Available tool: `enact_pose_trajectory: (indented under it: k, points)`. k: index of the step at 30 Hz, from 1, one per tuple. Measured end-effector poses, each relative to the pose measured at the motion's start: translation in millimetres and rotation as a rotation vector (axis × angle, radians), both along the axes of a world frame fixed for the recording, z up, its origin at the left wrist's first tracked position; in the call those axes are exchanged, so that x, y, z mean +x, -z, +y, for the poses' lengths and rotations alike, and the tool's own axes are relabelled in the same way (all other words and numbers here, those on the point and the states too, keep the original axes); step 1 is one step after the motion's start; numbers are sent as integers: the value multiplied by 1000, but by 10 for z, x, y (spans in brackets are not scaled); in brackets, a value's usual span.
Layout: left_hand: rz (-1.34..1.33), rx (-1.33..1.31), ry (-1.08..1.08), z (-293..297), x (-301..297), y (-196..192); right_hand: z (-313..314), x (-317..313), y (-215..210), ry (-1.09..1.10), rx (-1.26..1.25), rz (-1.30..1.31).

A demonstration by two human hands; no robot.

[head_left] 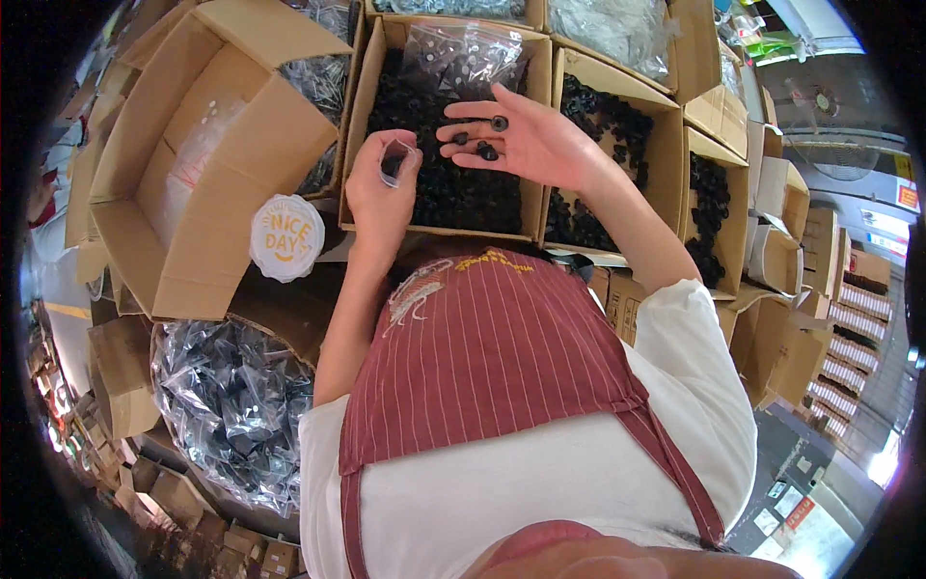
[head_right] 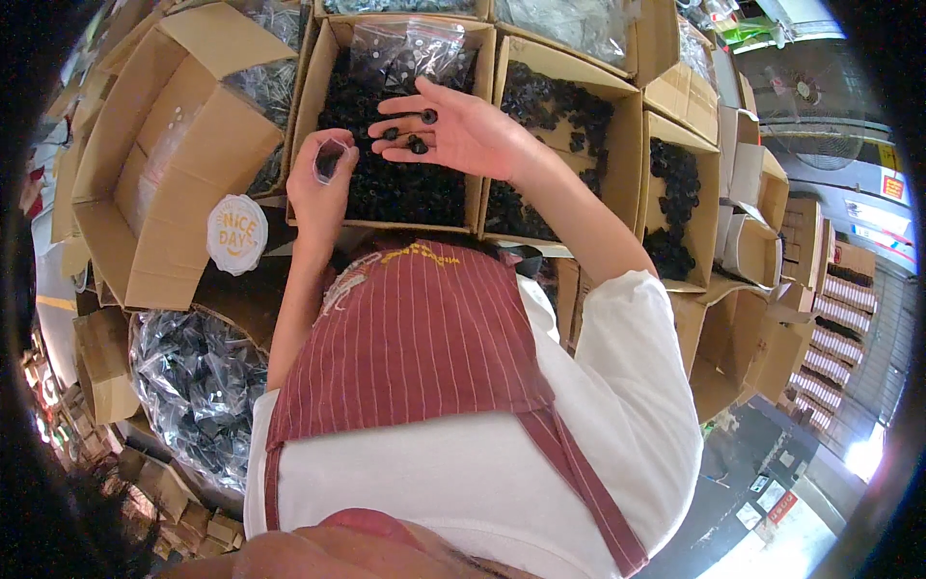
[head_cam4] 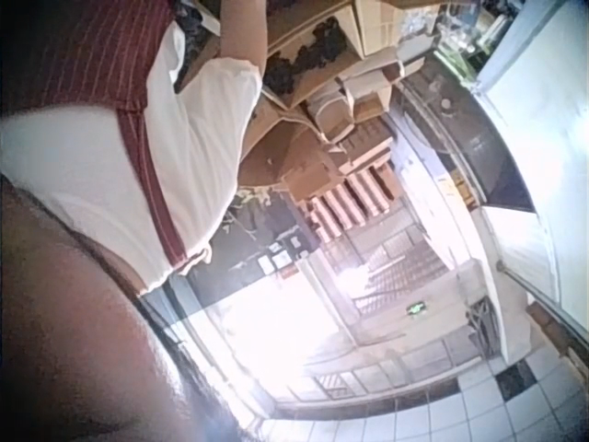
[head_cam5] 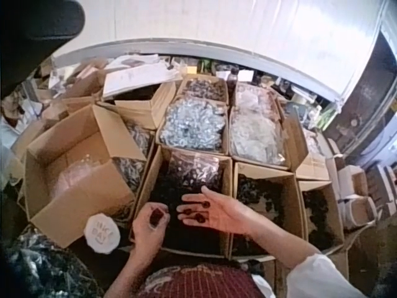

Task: Sorting small black industrial components from a large box into small plastic bags.

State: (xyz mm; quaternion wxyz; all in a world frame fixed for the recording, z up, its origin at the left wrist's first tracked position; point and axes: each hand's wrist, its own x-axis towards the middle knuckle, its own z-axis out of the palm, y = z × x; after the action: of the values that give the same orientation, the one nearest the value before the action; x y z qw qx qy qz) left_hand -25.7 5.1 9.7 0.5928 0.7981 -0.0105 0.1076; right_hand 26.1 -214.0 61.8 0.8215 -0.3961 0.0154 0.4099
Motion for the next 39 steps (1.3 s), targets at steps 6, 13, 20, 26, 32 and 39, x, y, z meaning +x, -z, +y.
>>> enact_pose_trajectory:
  k: [6, 13, 20, 26, 32, 39]
  points:
    - [19, 15, 11, 12, 4, -4, 19, -2, 27, 20, 19, -12]
    - [38, 27, 27, 27, 6, 8, 17, -24, 37, -4, 83, -32]
    - [17, 3, -3, 31, -9, 33, -4, -11, 71, -14, 160, 52]
    - [23, -26, -12, 14, -9, -7, 53, -13, 15, 44, 60, 81]
    - [27, -56, 9, 20, -15, 7, 43, 60, 161, 14, -36, 88]
    - [45, -55, 33, 17, -17, -7, 79, 213, 634, -238, -1187, -1195]
